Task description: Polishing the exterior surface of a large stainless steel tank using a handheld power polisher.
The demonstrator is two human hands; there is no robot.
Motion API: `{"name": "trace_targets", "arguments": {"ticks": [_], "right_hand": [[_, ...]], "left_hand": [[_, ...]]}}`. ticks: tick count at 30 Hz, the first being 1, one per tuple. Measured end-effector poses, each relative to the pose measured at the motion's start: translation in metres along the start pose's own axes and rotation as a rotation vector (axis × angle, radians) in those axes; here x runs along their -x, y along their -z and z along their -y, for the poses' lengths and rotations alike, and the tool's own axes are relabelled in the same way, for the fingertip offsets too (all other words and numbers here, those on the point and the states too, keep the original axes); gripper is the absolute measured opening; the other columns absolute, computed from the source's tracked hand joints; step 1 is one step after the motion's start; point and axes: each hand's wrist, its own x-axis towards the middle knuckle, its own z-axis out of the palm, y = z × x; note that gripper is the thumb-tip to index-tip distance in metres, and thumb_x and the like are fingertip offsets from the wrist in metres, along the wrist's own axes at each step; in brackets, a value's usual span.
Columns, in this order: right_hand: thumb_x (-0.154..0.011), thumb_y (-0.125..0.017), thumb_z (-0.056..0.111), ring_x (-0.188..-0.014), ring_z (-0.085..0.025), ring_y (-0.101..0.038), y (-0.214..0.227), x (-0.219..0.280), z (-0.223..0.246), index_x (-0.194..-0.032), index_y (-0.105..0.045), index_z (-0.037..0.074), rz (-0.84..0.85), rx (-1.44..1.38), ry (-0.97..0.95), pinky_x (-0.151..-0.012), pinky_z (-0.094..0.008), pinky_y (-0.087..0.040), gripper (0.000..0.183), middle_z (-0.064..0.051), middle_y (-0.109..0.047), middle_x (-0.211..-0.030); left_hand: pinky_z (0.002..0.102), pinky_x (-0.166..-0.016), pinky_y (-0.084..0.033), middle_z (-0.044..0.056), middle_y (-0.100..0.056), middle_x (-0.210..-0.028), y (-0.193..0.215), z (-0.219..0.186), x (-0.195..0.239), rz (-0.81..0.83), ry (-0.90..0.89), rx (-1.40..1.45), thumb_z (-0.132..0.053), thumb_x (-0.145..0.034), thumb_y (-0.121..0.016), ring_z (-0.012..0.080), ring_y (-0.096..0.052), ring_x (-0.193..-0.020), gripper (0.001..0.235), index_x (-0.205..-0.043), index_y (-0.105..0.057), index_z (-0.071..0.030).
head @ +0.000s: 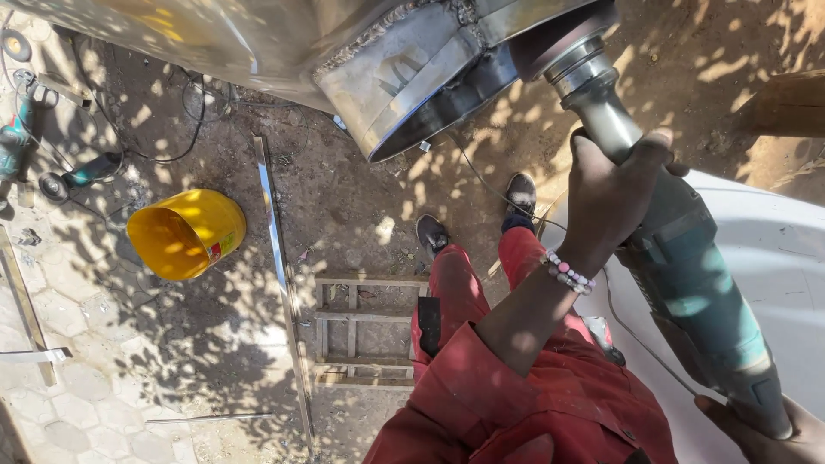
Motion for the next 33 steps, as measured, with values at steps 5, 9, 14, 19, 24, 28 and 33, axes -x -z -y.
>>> {"name": "trace_targets", "arguments": {"ticks": [5, 9, 14, 19, 24, 28, 33], "right_hand": [[-0.085, -0.125, 0.013, -0.098, -0.039, -0.076, -0.006, 0.046, 0.037, -0.120, -0.097, -0.019, -0.122, -0.018, -0.070, -0.089, -0.053, -0.056, 0.056, -0.024, -0.083, -0.107], [-0.091, -0.120, 0.020, -0.104, -0.042, -0.084, -0.018, 0.032, -0.021, -0.148, -0.094, -0.006, -0.278, -0.029, 0.109, -0.098, -0.053, -0.063, 0.068, -0.025, -0.092, -0.124], [-0.083, -0.120, 0.053, -0.075, -0.040, -0.057, -0.008, 0.016, 0.035, -0.090, -0.081, -0.009, -0.027, 0.163, -0.163, -0.073, -0.050, -0.043, 0.074, -0.026, -0.066, -0.080], [-0.088, -0.111, 0.049, -0.072, -0.045, -0.065, -0.035, 0.041, 0.075, -0.092, -0.085, -0.009, 0.045, 0.102, -0.128, -0.072, -0.053, -0.048, 0.063, -0.030, -0.077, -0.076], [-0.088, -0.116, 0.042, -0.076, -0.045, -0.063, -0.024, 0.054, 0.072, -0.091, -0.090, -0.015, -0.023, 0.047, -0.162, -0.075, -0.054, -0.048, 0.063, -0.035, -0.076, -0.078], [-0.094, -0.115, 0.023, -0.072, -0.034, -0.055, -0.019, 0.041, 0.039, -0.094, -0.071, -0.006, -0.138, -0.167, 0.090, -0.069, -0.049, -0.043, 0.053, -0.020, -0.061, -0.077], [-0.088, -0.113, 0.055, -0.081, -0.047, -0.071, -0.025, 0.062, 0.098, -0.095, -0.092, -0.013, -0.069, 0.145, -0.154, -0.078, -0.055, -0.051, 0.071, -0.033, -0.083, -0.084]], "left_hand": [[0.045, -0.076, -0.069, 0.022, -0.074, -0.119, -0.003, -0.020, 0.008, -0.027, 0.039, -0.022, -0.034, -0.091, -0.074, 0.0316, -0.083, -0.087, 0.063, -0.140, -0.049, -0.002], [0.042, -0.084, -0.065, 0.013, -0.087, -0.096, -0.006, -0.018, 0.020, -0.020, 0.063, -0.009, -0.036, -0.101, -0.078, 0.0218, -0.082, -0.101, 0.066, -0.147, -0.045, -0.003], [0.049, -0.107, -0.063, 0.018, -0.074, -0.142, 0.007, 0.002, -0.016, -0.076, -0.013, -0.230, -0.048, -0.081, -0.068, 0.0280, -0.072, -0.132, 0.078, -0.142, -0.051, -0.003], [0.052, -0.092, -0.063, 0.014, -0.081, -0.111, 0.029, 0.014, -0.049, -0.109, -0.055, -0.320, -0.047, -0.086, -0.068, 0.0299, -0.076, -0.108, 0.068, -0.137, -0.054, -0.003], [0.060, -0.102, -0.064, 0.020, -0.076, -0.133, 0.016, -0.008, -0.035, -0.063, -0.019, -0.501, -0.067, -0.082, -0.063, 0.0426, -0.076, -0.118, 0.092, -0.147, -0.054, -0.002], [0.046, -0.094, -0.066, 0.023, -0.079, -0.129, 0.000, -0.031, -0.007, -0.051, -0.094, -0.115, -0.044, -0.091, -0.074, 0.0375, -0.082, -0.107, 0.068, -0.139, -0.053, -0.001], [0.051, -0.116, -0.063, 0.020, -0.083, -0.145, 0.018, -0.036, -0.027, -0.096, 0.020, -0.345, -0.049, -0.079, -0.066, 0.0402, -0.081, -0.135, 0.090, -0.154, -0.058, 0.000]]}}
